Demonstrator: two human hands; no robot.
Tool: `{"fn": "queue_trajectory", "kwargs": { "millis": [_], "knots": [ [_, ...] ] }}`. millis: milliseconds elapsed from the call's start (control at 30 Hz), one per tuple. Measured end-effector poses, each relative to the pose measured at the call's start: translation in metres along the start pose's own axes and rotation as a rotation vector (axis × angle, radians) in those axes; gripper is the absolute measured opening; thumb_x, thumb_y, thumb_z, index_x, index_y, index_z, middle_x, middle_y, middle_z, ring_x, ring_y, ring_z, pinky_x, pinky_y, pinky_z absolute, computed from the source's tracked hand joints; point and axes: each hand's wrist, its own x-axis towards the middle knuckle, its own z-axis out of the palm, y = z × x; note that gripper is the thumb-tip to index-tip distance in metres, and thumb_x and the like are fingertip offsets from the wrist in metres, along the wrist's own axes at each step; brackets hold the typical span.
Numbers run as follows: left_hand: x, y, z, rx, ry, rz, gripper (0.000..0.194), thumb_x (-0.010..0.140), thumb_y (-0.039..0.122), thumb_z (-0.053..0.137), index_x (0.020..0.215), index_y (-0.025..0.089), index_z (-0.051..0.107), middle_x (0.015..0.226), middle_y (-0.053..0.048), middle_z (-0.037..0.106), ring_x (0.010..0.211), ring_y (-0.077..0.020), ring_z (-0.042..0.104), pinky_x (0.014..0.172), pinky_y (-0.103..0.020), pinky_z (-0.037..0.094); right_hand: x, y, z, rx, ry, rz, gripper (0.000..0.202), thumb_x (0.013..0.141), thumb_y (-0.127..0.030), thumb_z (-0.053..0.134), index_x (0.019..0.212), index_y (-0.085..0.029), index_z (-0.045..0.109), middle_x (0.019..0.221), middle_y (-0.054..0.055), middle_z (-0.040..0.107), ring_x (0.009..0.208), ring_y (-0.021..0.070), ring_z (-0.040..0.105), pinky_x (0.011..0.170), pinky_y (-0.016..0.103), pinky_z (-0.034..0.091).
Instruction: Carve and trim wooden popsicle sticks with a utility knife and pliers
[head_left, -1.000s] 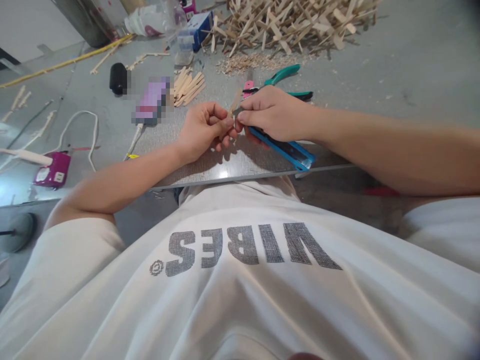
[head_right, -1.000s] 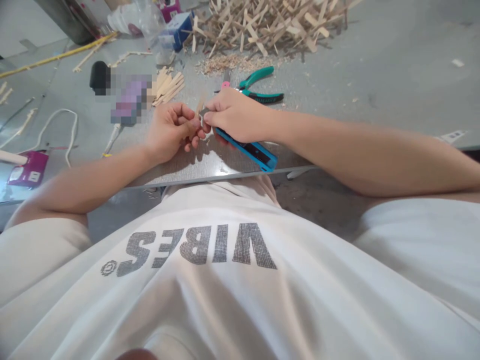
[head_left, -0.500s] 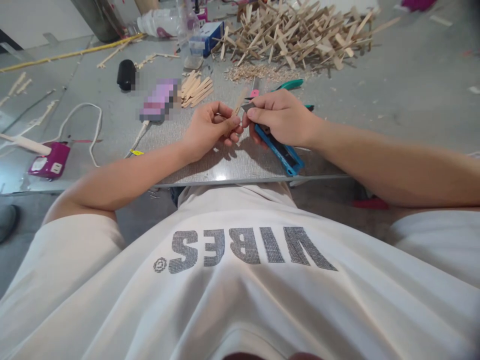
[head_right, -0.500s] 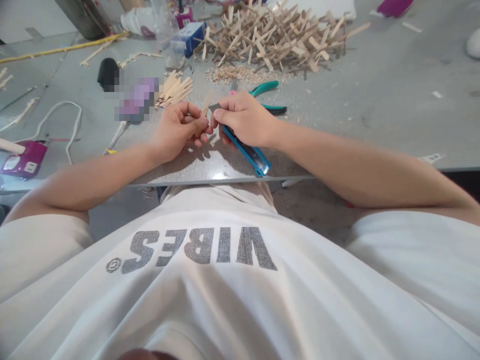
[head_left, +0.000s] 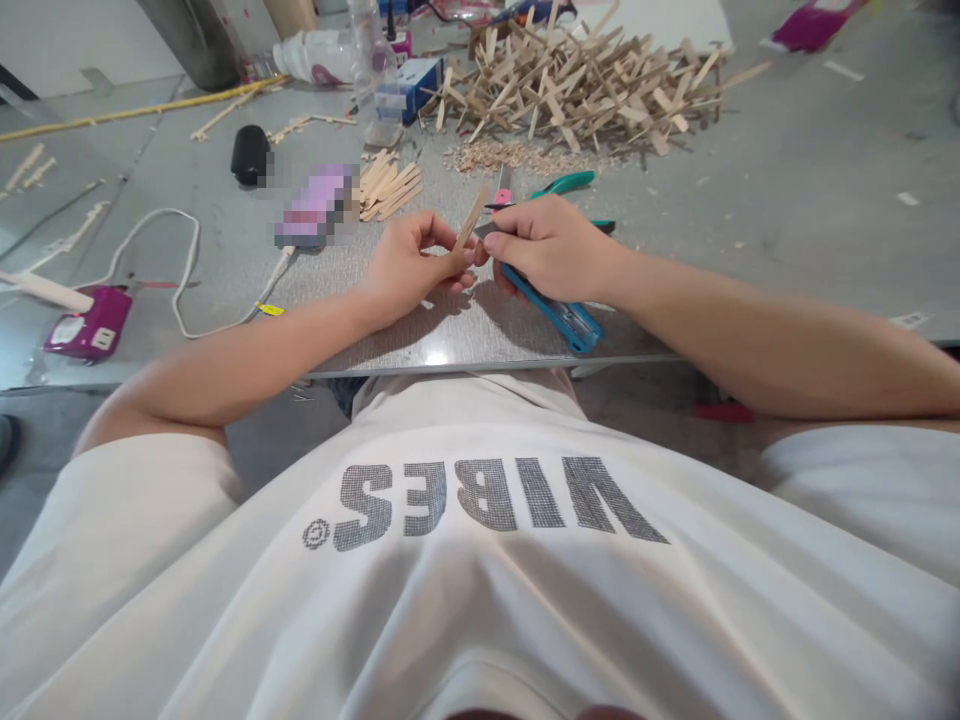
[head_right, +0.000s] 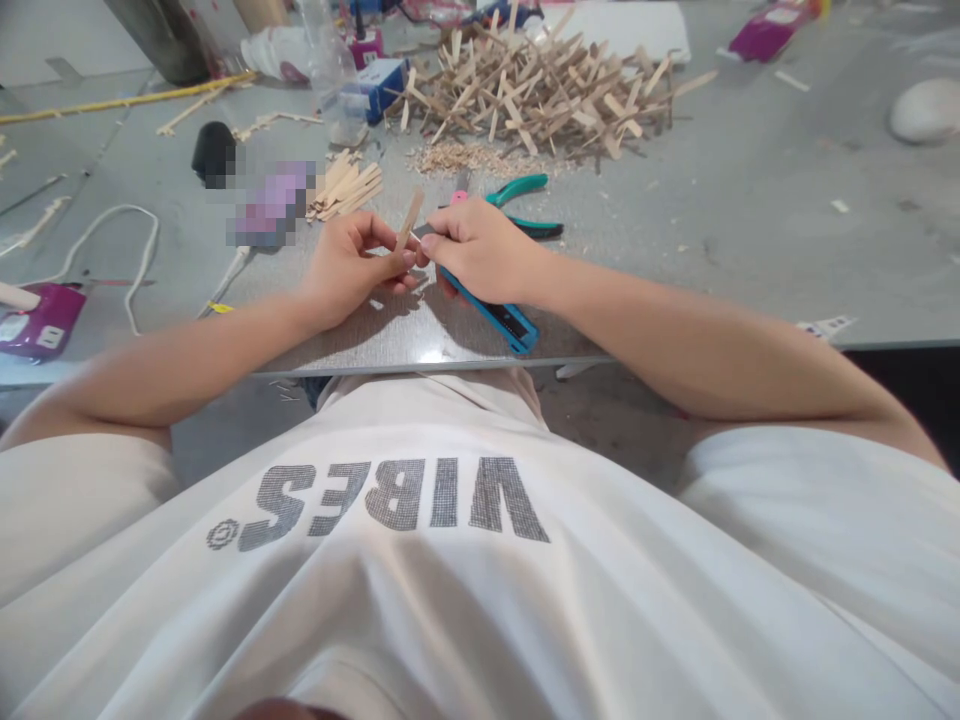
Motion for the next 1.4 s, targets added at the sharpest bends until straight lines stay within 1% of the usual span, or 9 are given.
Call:
{"fn": "queue_trajectory", "kwargs": {
  "millis": [100,200,267,433,567,833,1000,1167,1400],
  "knots": [
    [-0.002,0.000,-0.003,0.025,-0.015,0.027,0.026,0.092,0.013,0.094,0.101,0.019,0.070,0.092,0.001,0.084,0.064,-0.0107,0.077,0.067,-0.024,0.065,-0.001,-0.002,0.000,-0.016,0.000,0.005,0.031,0.112,-0.033,0.069,0.082,-0.023,0.067,0.059,-0.001,0.067,0.049,0.0156,0.056,0.051,0.029,0.045],
    [-0.004,0.001,-0.004,0.008,-0.002,0.029,0.062,0.086,0.006,0.096,0.137,0.026,0.067,0.086,0.007,0.080,0.060,-0.0119,0.076,0.068,-0.027,0.066,-0.002,-0.006,0.000,-0.031,0.000,0.020,0.030,0.111,-0.036,0.071,0.084,-0.023,0.069,0.060,-0.001,0.066,0.049,0.0153,0.056,0.052,0.029,0.043],
    [-0.004,0.002,-0.004,0.014,0.018,0.018,0.068,0.088,0.006,0.094,0.145,0.027,0.063,0.077,0.010,0.076,0.062,-0.0142,0.078,0.070,-0.028,0.067,-0.003,-0.008,-0.001,-0.021,-0.008,0.029,0.028,0.111,-0.036,0.070,0.086,-0.024,0.069,0.059,-0.002,0.066,0.049,0.0156,0.056,0.052,0.029,0.042],
    [0.000,0.001,-0.004,0.080,-0.013,0.009,0.016,0.099,0.009,0.083,0.102,0.021,0.072,0.071,0.004,0.076,0.063,-0.0145,0.077,0.066,-0.029,0.062,-0.003,-0.008,-0.003,-0.004,-0.034,0.031,0.025,0.109,-0.038,0.072,0.088,-0.025,0.067,0.060,-0.002,0.066,0.051,0.0171,0.056,0.053,0.030,0.043],
    [0.000,-0.001,-0.005,0.147,-0.029,0.008,0.023,0.104,0.017,0.082,0.085,0.021,0.069,0.074,0.001,0.077,0.053,-0.0109,0.066,0.059,-0.028,0.052,0.000,-0.004,-0.006,-0.132,-0.003,0.029,0.026,0.111,-0.037,0.067,0.088,-0.025,0.068,0.061,-0.001,0.066,0.054,0.0186,0.057,0.058,0.031,0.045],
    [0.012,-0.009,-0.020,0.456,0.004,0.135,0.022,0.106,0.023,0.072,0.084,0.022,0.070,0.065,0.000,0.069,0.064,-0.0161,0.060,0.075,-0.032,0.048,0.006,-0.003,-0.025,-0.585,0.091,-0.060,0.043,0.106,-0.022,0.076,0.076,-0.028,0.046,0.067,0.000,0.048,0.073,0.0187,0.055,0.072,0.034,0.040],
    [0.018,-0.004,-0.026,0.736,0.017,0.221,0.026,0.096,0.017,0.076,0.074,0.024,0.066,0.067,-0.001,0.061,0.087,-0.0243,0.067,0.093,-0.036,0.049,0.012,0.013,-0.020,-0.784,-0.058,-0.193,0.024,0.113,-0.028,0.063,0.092,-0.025,0.052,0.107,0.011,0.071,0.095,0.0262,0.066,0.074,0.037,0.038],
    [0.018,0.002,-0.027,0.924,-0.033,0.187,0.022,0.099,0.020,0.069,0.077,0.024,0.070,0.080,-0.007,0.071,0.096,-0.0303,0.072,0.100,-0.042,0.050,0.011,0.023,-0.004,-0.742,-0.032,-0.124,0.027,0.114,-0.043,0.065,0.096,-0.024,0.060,0.103,0.013,0.077,0.102,0.0324,0.073,0.082,0.039,0.045],
    [0.016,-0.001,-0.031,0.967,-0.053,0.209,0.014,0.096,0.023,0.072,0.083,0.025,0.075,0.090,-0.010,0.079,0.105,-0.0345,0.075,0.104,-0.045,0.052,0.010,0.012,-0.001,-0.847,-0.095,-0.087,0.027,0.114,-0.035,0.051,0.107,-0.021,0.072,0.116,0.018,0.082,0.102,0.0369,0.075,0.079,0.042,0.046]
  ]
}}
